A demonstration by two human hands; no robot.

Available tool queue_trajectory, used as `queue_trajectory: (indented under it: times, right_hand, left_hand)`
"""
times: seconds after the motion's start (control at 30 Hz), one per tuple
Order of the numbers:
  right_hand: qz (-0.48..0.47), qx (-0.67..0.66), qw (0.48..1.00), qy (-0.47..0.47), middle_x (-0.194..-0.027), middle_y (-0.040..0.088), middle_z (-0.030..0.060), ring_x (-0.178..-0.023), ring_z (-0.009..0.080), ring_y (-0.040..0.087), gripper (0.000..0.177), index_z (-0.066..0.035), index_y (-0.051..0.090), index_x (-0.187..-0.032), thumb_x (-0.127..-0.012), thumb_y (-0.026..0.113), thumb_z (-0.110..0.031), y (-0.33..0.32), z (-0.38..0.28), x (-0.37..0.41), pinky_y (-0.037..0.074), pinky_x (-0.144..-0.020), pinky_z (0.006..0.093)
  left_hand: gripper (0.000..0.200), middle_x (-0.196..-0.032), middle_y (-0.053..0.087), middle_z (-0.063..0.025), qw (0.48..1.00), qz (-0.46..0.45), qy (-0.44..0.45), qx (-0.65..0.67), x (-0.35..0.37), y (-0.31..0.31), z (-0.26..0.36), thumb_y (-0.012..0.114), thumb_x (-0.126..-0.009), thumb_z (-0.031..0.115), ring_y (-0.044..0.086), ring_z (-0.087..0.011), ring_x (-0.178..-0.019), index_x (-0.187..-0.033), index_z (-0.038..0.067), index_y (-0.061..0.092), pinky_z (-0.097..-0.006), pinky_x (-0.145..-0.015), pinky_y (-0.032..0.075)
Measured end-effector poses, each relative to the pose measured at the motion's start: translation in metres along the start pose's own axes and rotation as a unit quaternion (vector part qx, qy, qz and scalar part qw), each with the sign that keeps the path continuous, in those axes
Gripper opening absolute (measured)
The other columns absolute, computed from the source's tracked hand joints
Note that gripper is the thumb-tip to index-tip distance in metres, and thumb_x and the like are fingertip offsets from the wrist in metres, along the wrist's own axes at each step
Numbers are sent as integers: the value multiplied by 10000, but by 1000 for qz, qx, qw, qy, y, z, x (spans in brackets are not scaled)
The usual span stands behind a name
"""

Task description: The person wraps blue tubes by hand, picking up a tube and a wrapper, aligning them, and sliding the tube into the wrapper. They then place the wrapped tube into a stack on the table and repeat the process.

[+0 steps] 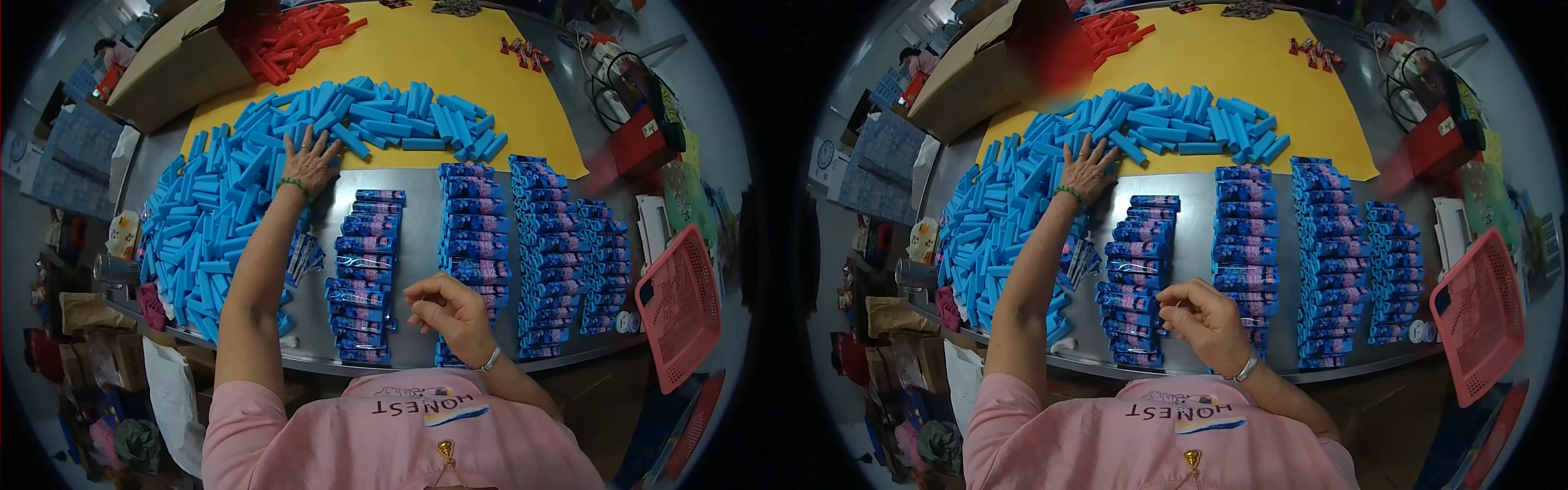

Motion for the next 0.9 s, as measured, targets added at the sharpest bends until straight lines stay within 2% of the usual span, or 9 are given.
queue_trajectory:
  times: [0.13,0.23,0.33,0.43,0.57,0.67,0.73,0.87,0.9]
  right_hand:
    - [8,-12,1000,1,-882,573,56,-703,99,607,140,9,606,-970,-842,563,-26,-6,0,1,481,-568,196]
    - [-4,-10,1000,0,-889,572,55,-712,103,613,142,11,605,-971,-841,560,-23,-3,-3,-1,484,-578,195]
    - [-16,-1,1000,-6,-896,572,55,-719,106,616,143,12,604,-973,-842,556,-21,1,-5,-3,487,-585,194]
    - [-5,0,1000,-10,-896,570,55,-722,108,617,143,12,603,-973,-842,555,-22,-3,-5,-2,488,-585,196]
    - [8,-6,1000,-7,-890,568,56,-721,106,616,145,12,603,-976,-844,557,-28,-9,-2,-1,489,-576,200]
    - [11,-8,1000,-13,-886,568,53,-713,102,615,146,5,603,-981,-848,560,-35,-11,-3,-2,483,-560,195]
    - [13,-11,1000,-13,-886,569,50,-711,101,614,145,0,603,-984,-852,558,-40,-13,-3,-4,480,-553,193]
    - [24,-3,999,-28,-880,574,43,-704,99,612,146,-11,601,-993,-863,550,-53,-10,-7,-7,473,-539,188]
    - [17,-5,999,-31,-874,576,42,-705,100,613,146,-10,602,-993,-869,543,-60,-7,-8,-9,474,-538,189]
  left_hand:
    - [468,-1387,364,-58,997,-3,-22,72,1,-12,0,543,-849,349,232,-280,-1336,-1296,247,450,-594,-1056,109]
    - [374,-1287,443,-85,984,102,-15,143,-4,-20,-1,575,-811,201,332,-280,-1268,-1184,210,551,-549,-1045,179]
    - [313,-1152,521,-81,960,254,116,34,-11,-42,36,547,-777,69,422,-263,-1171,-1064,187,595,-477,-1006,262]
    - [278,-1088,534,-70,986,110,81,97,-37,-23,35,542,-779,63,446,-254,-1130,-1025,181,597,-457,-934,315]
    - [257,-1039,538,-83,988,106,69,94,-35,-27,30,579,-759,64,458,-265,-1105,-998,154,595,-436,-883,333]
    - [299,-1042,562,-75,947,206,35,245,-11,-45,12,611,-757,35,511,-236,-1051,-1043,120,592,-411,-885,380]
    - [355,-1064,581,-66,714,132,-8,687,16,-48,-3,621,-779,15,548,-195,-1001,-1121,91,570,-359,-851,451]
    - [322,-1091,594,-125,562,100,56,819,93,-88,18,558,-861,69,591,-200,-972,-1178,23,524,-329,-847,490]
    - [328,-1091,593,-127,565,92,59,818,109,-92,22,549,-868,74,586,-210,-993,-1189,17,514,-335,-847,495]
Point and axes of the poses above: each hand's wrist, its own x-axis away from the middle knuckle, its own y-axis out of the palm, z = x × y, the point moved 9 cm from there along -x, towards the middle knuckle
